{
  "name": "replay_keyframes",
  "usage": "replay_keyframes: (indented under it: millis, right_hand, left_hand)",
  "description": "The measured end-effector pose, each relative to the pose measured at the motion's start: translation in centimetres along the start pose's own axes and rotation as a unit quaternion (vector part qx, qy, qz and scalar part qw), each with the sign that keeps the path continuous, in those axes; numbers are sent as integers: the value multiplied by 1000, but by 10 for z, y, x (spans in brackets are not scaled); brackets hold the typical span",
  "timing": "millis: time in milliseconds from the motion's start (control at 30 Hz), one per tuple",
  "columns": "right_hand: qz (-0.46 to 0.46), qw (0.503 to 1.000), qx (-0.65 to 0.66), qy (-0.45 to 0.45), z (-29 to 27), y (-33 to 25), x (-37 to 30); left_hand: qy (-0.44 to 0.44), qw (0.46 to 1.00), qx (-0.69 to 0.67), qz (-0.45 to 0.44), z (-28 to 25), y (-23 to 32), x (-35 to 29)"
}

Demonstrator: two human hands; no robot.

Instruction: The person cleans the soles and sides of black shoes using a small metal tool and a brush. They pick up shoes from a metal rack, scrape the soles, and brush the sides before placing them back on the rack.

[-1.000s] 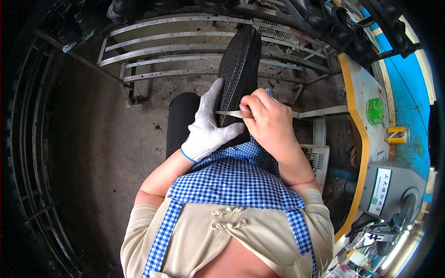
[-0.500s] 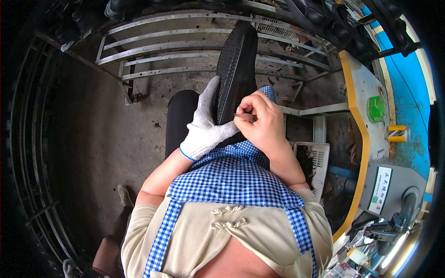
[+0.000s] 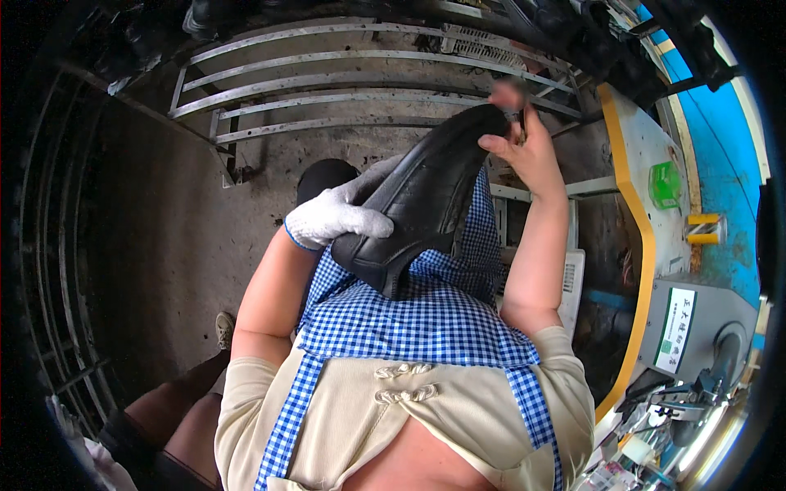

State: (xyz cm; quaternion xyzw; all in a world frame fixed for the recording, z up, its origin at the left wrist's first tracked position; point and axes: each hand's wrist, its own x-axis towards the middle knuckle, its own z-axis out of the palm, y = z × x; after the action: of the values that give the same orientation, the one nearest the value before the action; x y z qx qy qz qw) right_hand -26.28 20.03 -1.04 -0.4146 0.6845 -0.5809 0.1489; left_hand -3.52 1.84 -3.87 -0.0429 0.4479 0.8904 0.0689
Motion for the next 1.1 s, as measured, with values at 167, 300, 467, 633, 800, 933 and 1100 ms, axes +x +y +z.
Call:
replay_keyframes:
  millis: [167,300,467,633,800,933,1100]
  right_hand:
    - [218,962,150,-71,-18,67,-13]
    - [205,947,241,64,14,60,-28]
    - [208,909,254,256,42,54,-39]
    - [77,948,222,214,82,47,-57]
    - [7,947,230,225,99,46,-64]
    - [1,957,211,199,104,50,-67]
    - [-3,957,198,213,106,49,-67]
  left_hand:
    - [-37,996,-82,-21,-33,-14,-8]
    - [279,956,66,68,-27,-14,-25]
    - [259,916,225,208,-19,-14,-72]
    - [365,735,546,169,2,-15,-57]
    - [352,866,-200,293,-21,-44,-42]
    - [370,847,-243,294,15,-47,-35]
    - [440,851,-152,244,-9,-62,-31]
